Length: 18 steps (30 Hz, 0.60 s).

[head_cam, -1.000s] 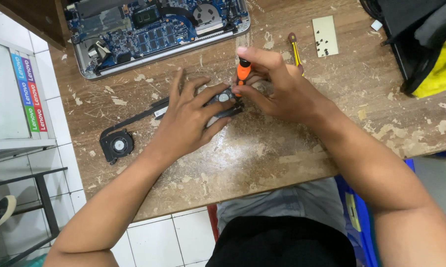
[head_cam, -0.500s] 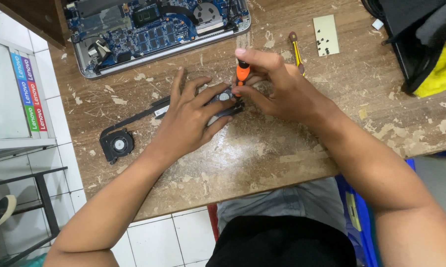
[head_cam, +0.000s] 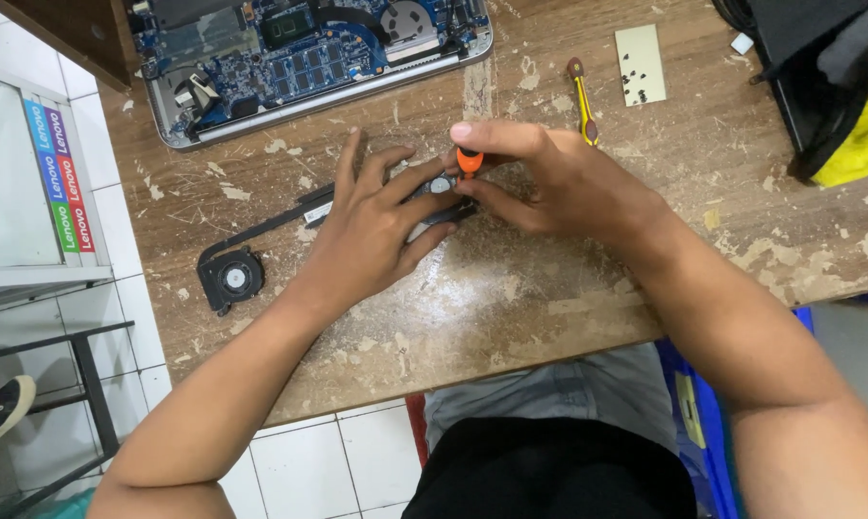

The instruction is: Detailed maintenance of laptop cooling fans including disassembly and cleaning using hand tools.

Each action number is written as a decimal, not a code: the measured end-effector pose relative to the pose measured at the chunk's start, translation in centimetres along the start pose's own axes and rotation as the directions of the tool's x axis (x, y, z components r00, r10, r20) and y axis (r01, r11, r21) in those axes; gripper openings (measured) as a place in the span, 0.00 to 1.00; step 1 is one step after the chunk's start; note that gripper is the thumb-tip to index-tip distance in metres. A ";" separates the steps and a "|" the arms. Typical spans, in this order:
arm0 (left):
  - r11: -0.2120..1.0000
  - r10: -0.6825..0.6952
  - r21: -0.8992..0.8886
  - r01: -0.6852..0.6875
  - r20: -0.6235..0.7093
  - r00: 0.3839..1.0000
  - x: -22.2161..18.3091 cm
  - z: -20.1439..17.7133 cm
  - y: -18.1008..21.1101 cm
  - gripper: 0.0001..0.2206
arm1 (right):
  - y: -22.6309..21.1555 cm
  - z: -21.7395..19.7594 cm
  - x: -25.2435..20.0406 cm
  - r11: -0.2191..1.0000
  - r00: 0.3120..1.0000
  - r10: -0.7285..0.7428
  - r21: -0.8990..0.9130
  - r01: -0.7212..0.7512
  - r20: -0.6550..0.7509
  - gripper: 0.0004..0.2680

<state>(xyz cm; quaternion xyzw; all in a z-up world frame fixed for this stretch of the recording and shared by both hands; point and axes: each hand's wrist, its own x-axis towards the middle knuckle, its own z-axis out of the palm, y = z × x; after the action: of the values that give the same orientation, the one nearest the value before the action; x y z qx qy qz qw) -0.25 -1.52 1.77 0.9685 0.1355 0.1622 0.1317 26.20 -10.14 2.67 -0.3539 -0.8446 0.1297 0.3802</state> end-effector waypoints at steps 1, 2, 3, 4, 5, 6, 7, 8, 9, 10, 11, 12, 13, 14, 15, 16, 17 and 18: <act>1.000 0.000 0.000 0.000 0.000 1.000 0.0 0.1 0.0 0.14 | 0.0 -0.1 0.0 1.000 1.000 0.000 0.000 0.000 0.000 0.31; 1.000 -0.002 -0.014 0.002 -0.009 1.000 0.0 0.2 0.0 0.14 | -0.1 -0.3 0.1 0.999 1.000 0.001 0.036 -0.002 0.015 0.31; 1.000 -0.006 -0.029 0.006 -0.018 1.000 -0.1 0.2 0.0 0.13 | -0.2 -0.4 0.1 0.997 0.999 0.003 0.073 -0.005 0.032 0.31; 1.000 -0.007 -0.029 0.006 -0.017 1.000 -0.1 0.3 0.0 0.13 | -0.1 -0.3 0.2 0.997 1.000 0.002 0.074 -0.005 0.031 0.31; 1.000 -0.006 -0.023 0.005 -0.028 1.000 -0.1 0.4 0.0 0.13 | -0.1 -0.2 0.3 0.998 1.000 -0.019 0.067 0.017 0.021 0.32; 1.000 -0.005 -0.018 0.004 -0.039 0.999 -0.2 0.4 0.0 0.13 | -0.1 -0.2 0.3 0.997 0.999 -0.040 0.060 0.040 0.011 0.34; 1.000 -0.005 -0.018 0.004 -0.039 0.999 -0.1 0.5 0.0 0.13 | 0.3 0.3 -0.1 0.997 0.999 -0.040 0.060 0.039 0.011 0.34; 1.000 -0.002 -0.015 0.001 -0.044 0.999 -0.1 0.5 0.0 0.13 | 0.7 0.7 -0.5 0.999 0.999 -0.036 -0.018 0.036 -0.006 0.35; 1.000 0.002 -0.013 -0.002 -0.047 0.999 -0.1 0.6 0.0 0.13 | 1.0 1.2 -0.9 0.995 0.999 -0.032 -0.096 0.029 -0.024 0.37; 1.000 0.003 -0.013 -0.003 -0.045 0.999 -0.2 0.4 0.0 0.13 | 1.1 1.4 -1.1 0.995 0.999 -0.030 -0.096 0.028 -0.026 0.37; 1.000 0.002 -0.012 -0.003 -0.039 0.999 -0.1 0.3 0.1 0.12 | 1.1 1.5 -1.3 0.991 1.000 -0.021 -0.135 0.018 -0.021 0.37; 1.000 0.002 -0.012 -0.002 -0.033 0.999 -0.1 0.2 0.1 0.11 | 1.1 1.6 -1.4 0.985 1.000 -0.011 -0.175 0.008 -0.018 0.37; 1.000 0.003 -0.011 -0.003 -0.033 0.999 0.0 0.3 0.1 0.11 | 0.7 1.0 -0.7 0.984 1.000 -0.012 -0.175 0.008 -0.018 0.37; 1.000 -0.006 -0.019 0.005 -0.026 1.000 0.0 0.3 0.1 0.12 | 0.2 0.4 0.0 0.999 1.000 -0.024 -0.040 0.024 -0.005 0.33; 0.999 -0.016 -0.028 0.016 -0.017 1.000 -0.1 0.3 0.1 0.13 | -0.2 -0.1 0.7 0.994 0.999 -0.039 0.099 0.038 0.007 0.30; 0.999 -0.018 -0.027 0.018 -0.016 1.000 -0.2 0.3 0.0 0.13 | 0.0 0.1 0.6 0.994 0.999 -0.039 0.101 0.038 0.007 0.30; 1.000 -0.012 -0.018 0.012 -0.021 1.000 -0.2 0.4 0.0 0.13 | 0.1 0.2 0.4 0.996 1.000 -0.026 0.090 0.026 0.000 0.32; 1.000 -0.006 -0.008 0.006 -0.026 1.000 -0.2 0.5 0.0 0.13 | 0.3 0.2 0.2 0.997 1.000 -0.013 0.080 0.014 -0.007 0.33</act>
<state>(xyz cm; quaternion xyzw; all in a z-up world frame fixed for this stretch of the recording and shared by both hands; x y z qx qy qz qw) -0.22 -1.68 1.30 0.9653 0.1394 0.1750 0.1344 26.11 -9.79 2.48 -0.3331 -0.8399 0.1595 0.3978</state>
